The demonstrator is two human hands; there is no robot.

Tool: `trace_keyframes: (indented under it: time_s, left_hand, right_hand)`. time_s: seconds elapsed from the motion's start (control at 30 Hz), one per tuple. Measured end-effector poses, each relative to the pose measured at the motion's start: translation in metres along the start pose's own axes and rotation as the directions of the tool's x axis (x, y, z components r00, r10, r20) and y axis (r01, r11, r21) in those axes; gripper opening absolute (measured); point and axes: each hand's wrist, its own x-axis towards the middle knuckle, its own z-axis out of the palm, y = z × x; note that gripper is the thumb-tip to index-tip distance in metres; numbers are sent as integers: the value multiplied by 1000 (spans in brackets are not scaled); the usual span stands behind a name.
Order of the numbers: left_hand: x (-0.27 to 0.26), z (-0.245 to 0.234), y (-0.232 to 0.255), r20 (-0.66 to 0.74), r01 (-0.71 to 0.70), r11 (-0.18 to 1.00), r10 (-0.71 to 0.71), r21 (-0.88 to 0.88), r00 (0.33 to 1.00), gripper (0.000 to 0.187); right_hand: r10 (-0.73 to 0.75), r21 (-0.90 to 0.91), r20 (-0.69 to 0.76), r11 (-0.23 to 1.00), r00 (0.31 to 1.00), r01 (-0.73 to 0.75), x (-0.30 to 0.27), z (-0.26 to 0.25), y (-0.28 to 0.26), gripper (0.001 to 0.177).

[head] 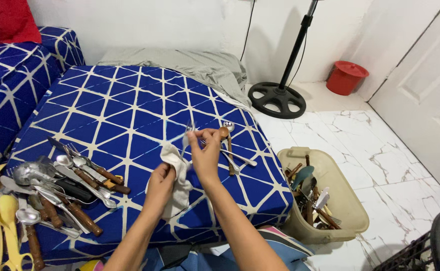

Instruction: The person wipes individual pieces of silverware, including forks, knives, and spoons, with a cloth while they are laid out on a bed.

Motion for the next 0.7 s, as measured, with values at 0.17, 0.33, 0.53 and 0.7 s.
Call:
trace_keyframes:
  time_s: [0.17, 0.33, 0.53, 0.7]
  left_hand:
    - [13, 4, 30, -89, 8, 999, -12, -47, 996, 33]
    - [12, 3, 12, -8, -63, 998, 63, -25, 998, 31]
    - [13, 4, -14, 15, -101, 991, 100, 89, 995, 30]
    - [7, 9, 31, -45, -104, 990, 109, 90, 993, 30]
  right_hand:
    - [-98, 6, 112, 995, 989, 98, -29, 4, -1, 27]
    - [-256, 10, -15, 967, 967, 256, -9, 10, 4, 25]
    - [40, 191, 23, 981, 999, -44, -7, 7, -9, 29]
    - [-17, 136, 107, 991, 994, 2, -33, 4, -27, 26]
